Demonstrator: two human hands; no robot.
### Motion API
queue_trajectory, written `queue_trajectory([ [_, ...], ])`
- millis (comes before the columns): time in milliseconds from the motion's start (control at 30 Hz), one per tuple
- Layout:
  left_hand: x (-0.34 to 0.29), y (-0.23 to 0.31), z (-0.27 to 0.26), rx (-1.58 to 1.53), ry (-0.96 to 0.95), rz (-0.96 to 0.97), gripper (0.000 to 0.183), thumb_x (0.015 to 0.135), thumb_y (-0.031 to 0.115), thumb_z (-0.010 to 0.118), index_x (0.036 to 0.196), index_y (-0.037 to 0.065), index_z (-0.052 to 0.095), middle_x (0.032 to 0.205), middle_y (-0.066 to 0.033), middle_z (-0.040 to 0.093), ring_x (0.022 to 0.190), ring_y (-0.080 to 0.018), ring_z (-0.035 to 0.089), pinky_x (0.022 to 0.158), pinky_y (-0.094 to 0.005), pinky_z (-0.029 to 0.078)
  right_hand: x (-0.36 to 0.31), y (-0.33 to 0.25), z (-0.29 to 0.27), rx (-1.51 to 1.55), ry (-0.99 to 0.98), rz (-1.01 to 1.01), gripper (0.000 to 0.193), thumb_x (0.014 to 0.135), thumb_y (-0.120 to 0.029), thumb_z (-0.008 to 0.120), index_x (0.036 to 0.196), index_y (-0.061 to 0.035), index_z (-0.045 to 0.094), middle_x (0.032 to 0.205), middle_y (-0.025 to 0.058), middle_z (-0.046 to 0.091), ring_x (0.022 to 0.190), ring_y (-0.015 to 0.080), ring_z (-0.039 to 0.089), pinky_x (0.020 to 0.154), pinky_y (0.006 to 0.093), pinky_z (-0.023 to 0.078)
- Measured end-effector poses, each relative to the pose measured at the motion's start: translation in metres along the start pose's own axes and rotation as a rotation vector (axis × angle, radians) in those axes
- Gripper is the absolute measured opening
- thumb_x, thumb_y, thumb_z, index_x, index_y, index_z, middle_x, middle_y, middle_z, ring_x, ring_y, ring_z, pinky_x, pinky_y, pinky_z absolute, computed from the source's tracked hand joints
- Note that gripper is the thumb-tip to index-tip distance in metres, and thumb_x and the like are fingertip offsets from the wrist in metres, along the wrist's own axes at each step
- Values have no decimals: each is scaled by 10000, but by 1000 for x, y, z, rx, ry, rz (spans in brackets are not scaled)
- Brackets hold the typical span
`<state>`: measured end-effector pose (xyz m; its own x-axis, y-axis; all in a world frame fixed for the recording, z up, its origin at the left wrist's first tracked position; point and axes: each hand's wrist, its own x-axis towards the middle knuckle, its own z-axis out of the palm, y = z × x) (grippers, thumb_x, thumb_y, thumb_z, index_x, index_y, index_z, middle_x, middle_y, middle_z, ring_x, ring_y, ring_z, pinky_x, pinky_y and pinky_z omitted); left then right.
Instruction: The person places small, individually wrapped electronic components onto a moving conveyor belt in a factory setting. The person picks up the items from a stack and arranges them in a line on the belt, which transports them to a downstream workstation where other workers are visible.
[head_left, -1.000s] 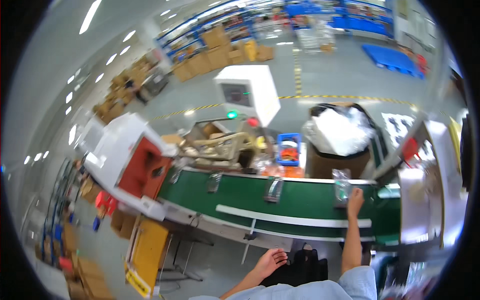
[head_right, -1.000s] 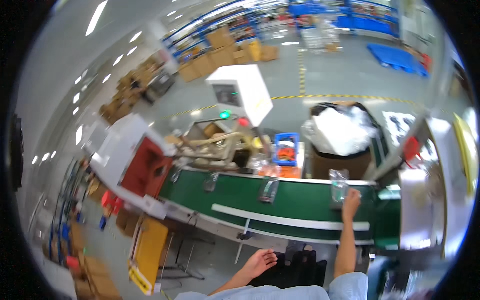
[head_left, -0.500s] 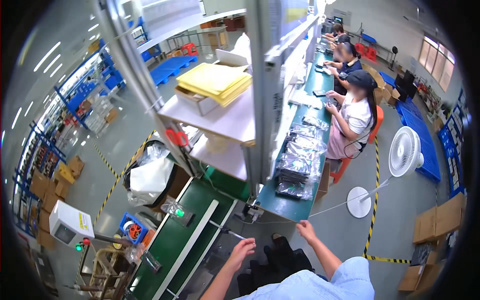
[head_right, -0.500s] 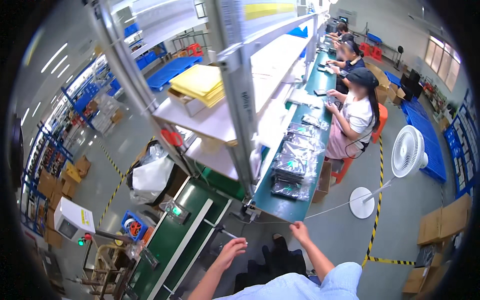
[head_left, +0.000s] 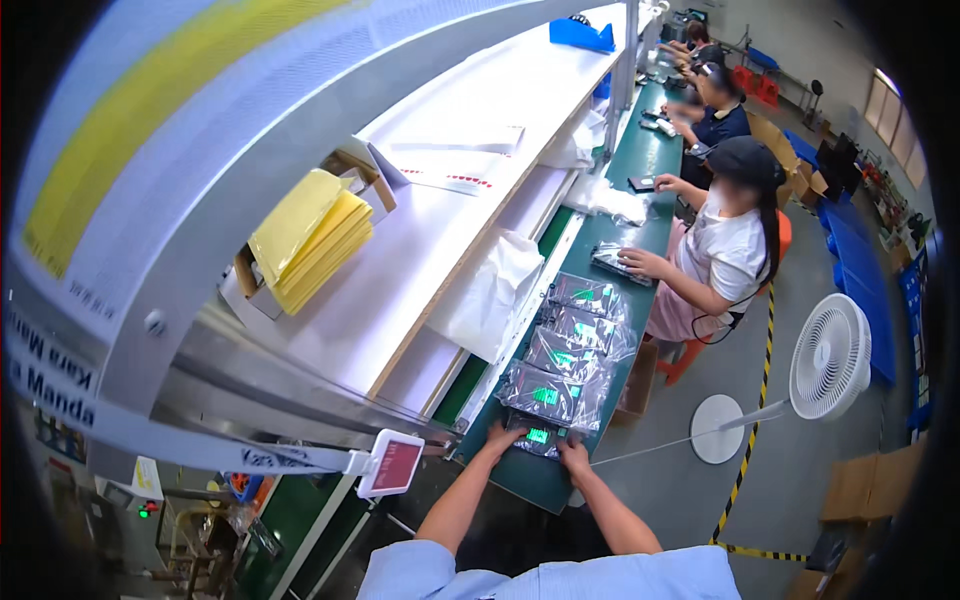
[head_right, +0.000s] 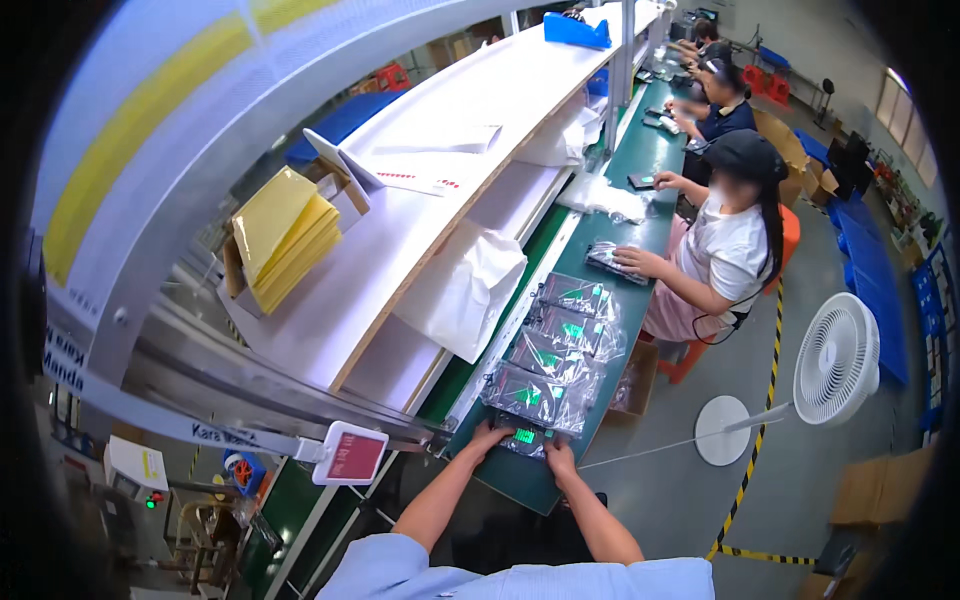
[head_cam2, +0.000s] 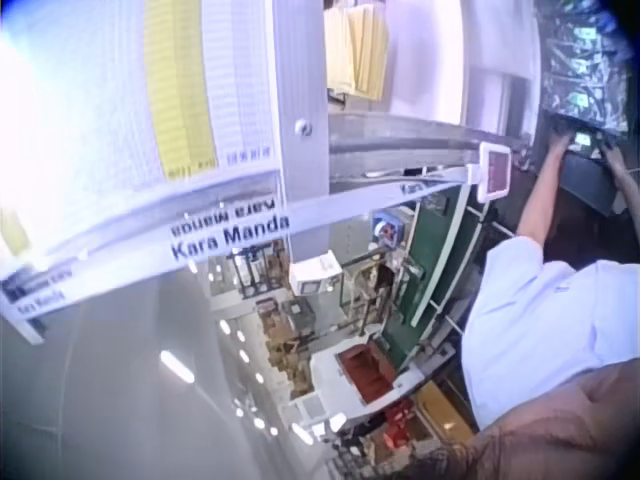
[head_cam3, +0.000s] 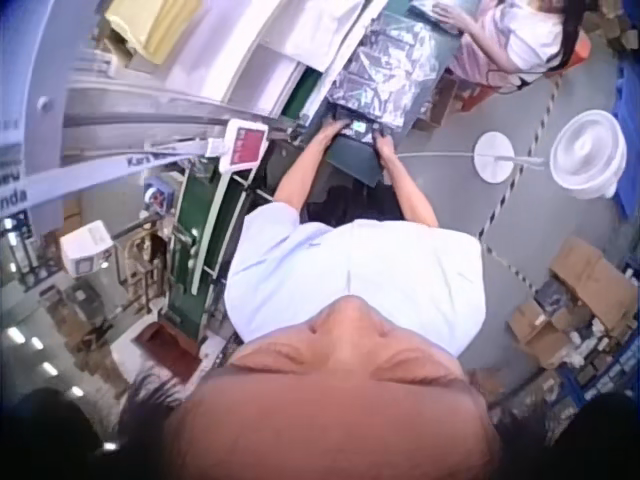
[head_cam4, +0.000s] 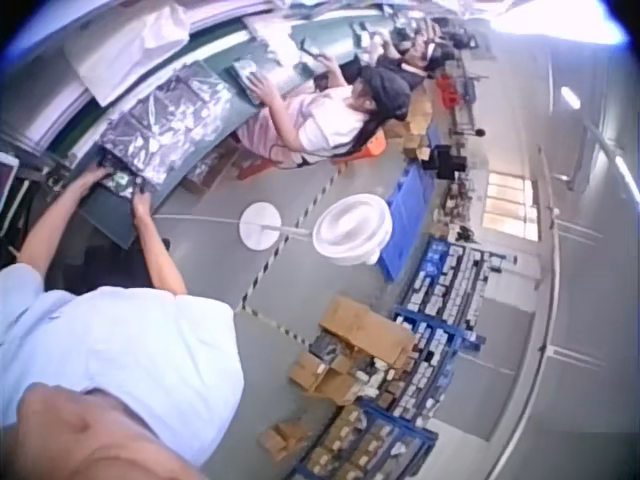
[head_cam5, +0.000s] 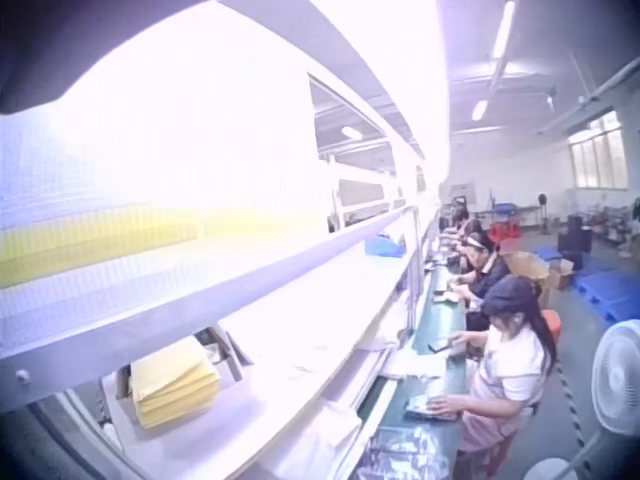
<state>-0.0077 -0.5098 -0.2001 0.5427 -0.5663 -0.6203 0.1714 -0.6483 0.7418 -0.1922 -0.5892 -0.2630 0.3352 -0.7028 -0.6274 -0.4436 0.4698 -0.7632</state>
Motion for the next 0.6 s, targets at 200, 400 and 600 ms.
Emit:
queue_trajectory([
  [200, -29, -29, 10, -324, -132, -243, 744, 595, 200, 786, 1188, -53, 413, 1100, -158, 554, 1012, -241, 549, 869, -331, 442, -21, -40, -26, -172, -140, -106, 326, 828, -212, 555, 1054, 22, 570, 874, 55, 602, 774, 123, 518, 703, 279, 407],
  [400, -72, -46, 40, -553, -196, -166, 661, 604, 128, 778, 1162, -19, 454, 1051, -115, 579, 954, -222, 576, 833, -333, 471, -32, -29, -73, -116, -409, 40, 279, 816, -232, 594, 968, 2, 592, 818, 32, 584, 736, 97, 516, 658, 253, 406],
  [600, -149, -58, 40, -1004, -114, -243, 492, 687, 90, 707, 1129, 24, 504, 1034, -100, 582, 936, -213, 575, 830, -331, 468, -81, -56, -78, 70, -217, -32, 442, 809, -242, 639, 1141, -17, 453, 876, 35, 560, 767, 111, 514, 691, 244, 413],
])
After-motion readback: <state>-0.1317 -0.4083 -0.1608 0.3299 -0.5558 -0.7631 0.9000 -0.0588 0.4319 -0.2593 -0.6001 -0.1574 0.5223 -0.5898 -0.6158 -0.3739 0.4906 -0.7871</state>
